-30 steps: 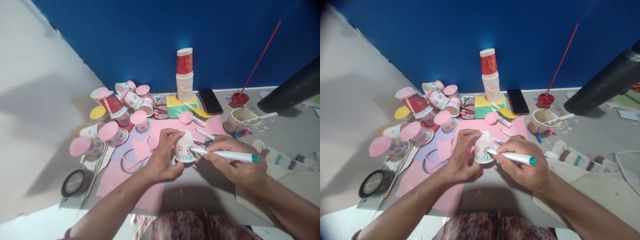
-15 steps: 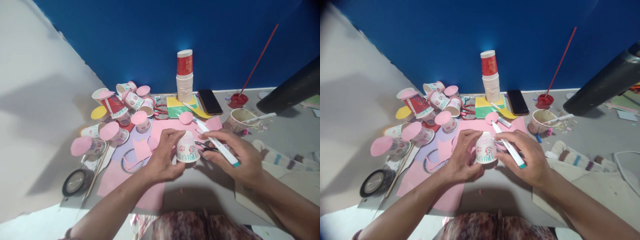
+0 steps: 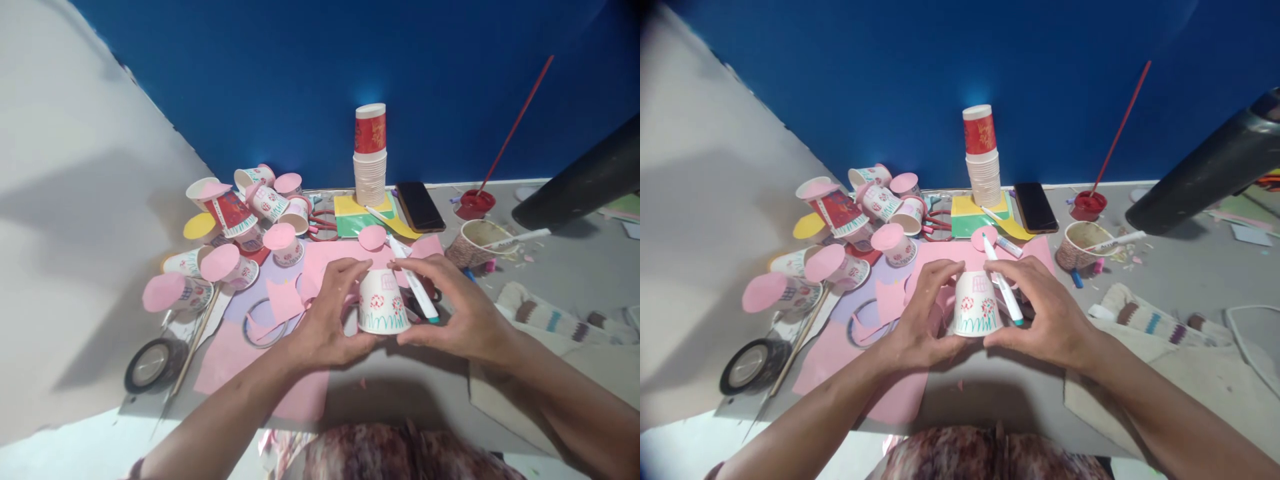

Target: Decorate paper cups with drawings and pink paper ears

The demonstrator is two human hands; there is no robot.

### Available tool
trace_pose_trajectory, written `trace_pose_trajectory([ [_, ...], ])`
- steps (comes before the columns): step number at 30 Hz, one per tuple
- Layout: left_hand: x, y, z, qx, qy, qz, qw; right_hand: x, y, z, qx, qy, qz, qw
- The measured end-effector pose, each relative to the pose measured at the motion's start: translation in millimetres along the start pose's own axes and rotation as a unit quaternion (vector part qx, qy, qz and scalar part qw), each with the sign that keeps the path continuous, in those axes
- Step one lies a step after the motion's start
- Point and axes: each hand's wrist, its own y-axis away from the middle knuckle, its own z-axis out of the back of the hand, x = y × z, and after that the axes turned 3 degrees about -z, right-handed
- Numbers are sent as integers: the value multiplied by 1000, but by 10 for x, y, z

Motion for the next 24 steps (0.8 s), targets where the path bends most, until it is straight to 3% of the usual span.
trace_pose_trajectory([
  [3, -4, -10, 3, 21, 111, 68, 991, -52, 26, 17, -10, -31, -39, 999],
  [6, -11, -29, -7, 4, 187, 96, 978, -70, 50, 26, 1, -63, -65, 996],
  [8, -13, -36, -9, -19, 155, 85, 984, -34, 54, 45, -15, -88, -68, 994],
  [13, -1, -34, 1, -46, 64, 66, 995, 124, 20, 140, -149, -91, -10, 985],
  [17, 19, -34, 5, -45, 49, 59, 996, 176, -13, 182, -123, -124, 61, 983],
  [24, 14, -46, 10, -20, 18, 40, 999, 247, -49, 168, -98, -130, 66, 984],
])
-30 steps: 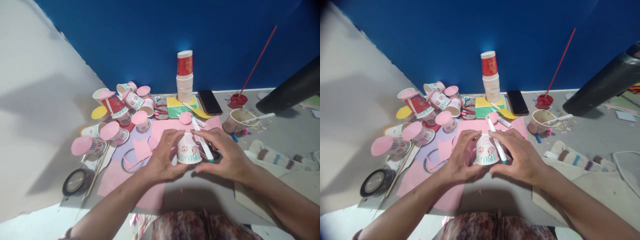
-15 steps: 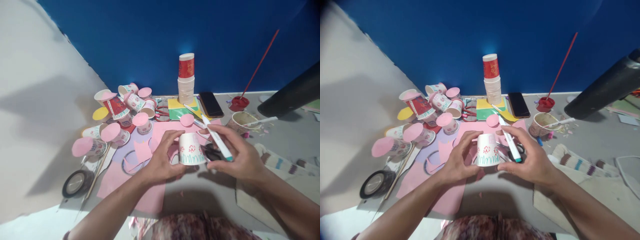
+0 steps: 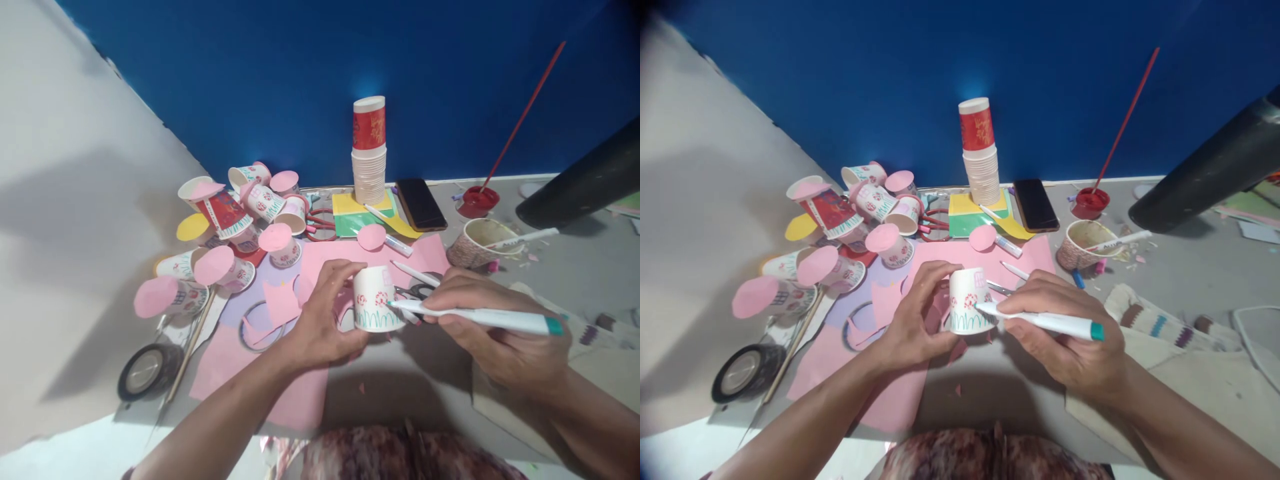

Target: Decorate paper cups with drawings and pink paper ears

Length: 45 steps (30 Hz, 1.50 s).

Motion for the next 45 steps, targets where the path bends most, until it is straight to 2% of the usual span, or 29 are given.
trace_pose_trajectory([
  [8, -3, -6, 3, 1, -9, -4, 1000, 7, -2, -4, 28, 30, 32, 999],
  [21, -21, -25, 6, 1, -15, -14, 1000, -39, 42, 9, 30, 31, 13, 999],
  [45, 30, 18, -33, 5, 4, -8, 1000, -83, 56, -22, -4, 27, -28, 999],
])
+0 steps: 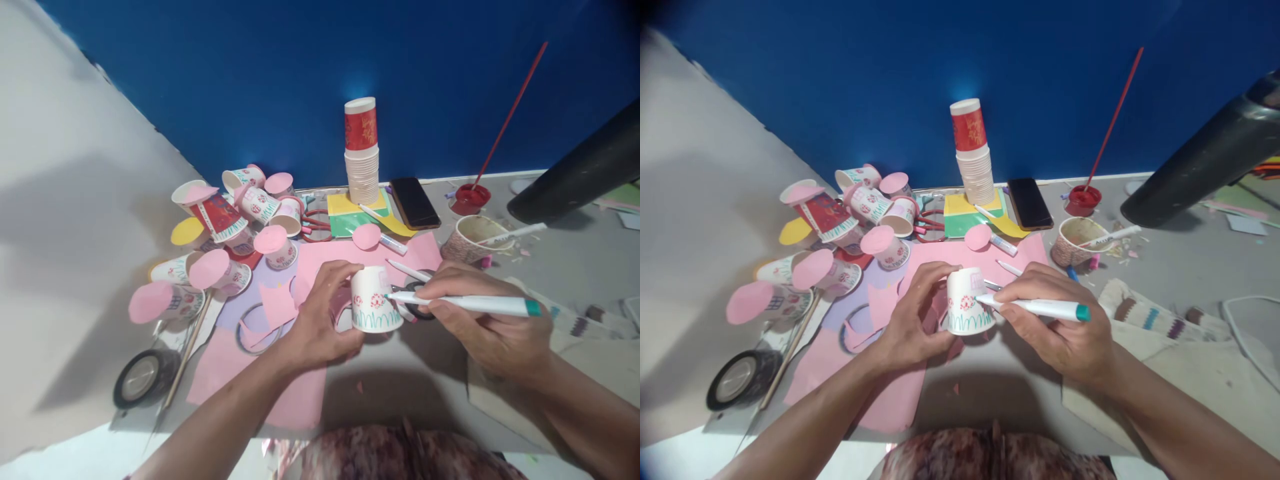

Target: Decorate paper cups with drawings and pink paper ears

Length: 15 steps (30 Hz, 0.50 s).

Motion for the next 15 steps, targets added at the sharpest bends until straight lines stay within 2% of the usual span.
trace_pose_trajectory([
  [15, -48, -5, 14, 20, -21, -6, 1000, 31, -35, 0, -7, 4, 8, 1000],
])
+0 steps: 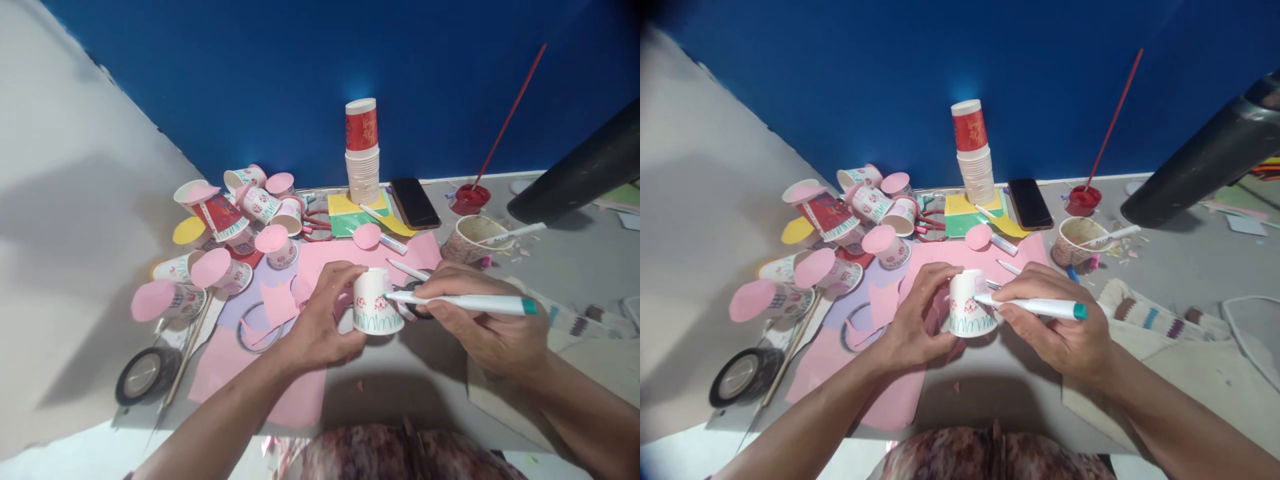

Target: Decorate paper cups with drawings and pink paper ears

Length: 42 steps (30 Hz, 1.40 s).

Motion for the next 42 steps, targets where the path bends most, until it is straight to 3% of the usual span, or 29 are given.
trace_pose_trajectory([
  [42, -58, -6, -26, 5, -5, 24, 1000, 26, -10, -21, 56, -2, 26, 998],
])
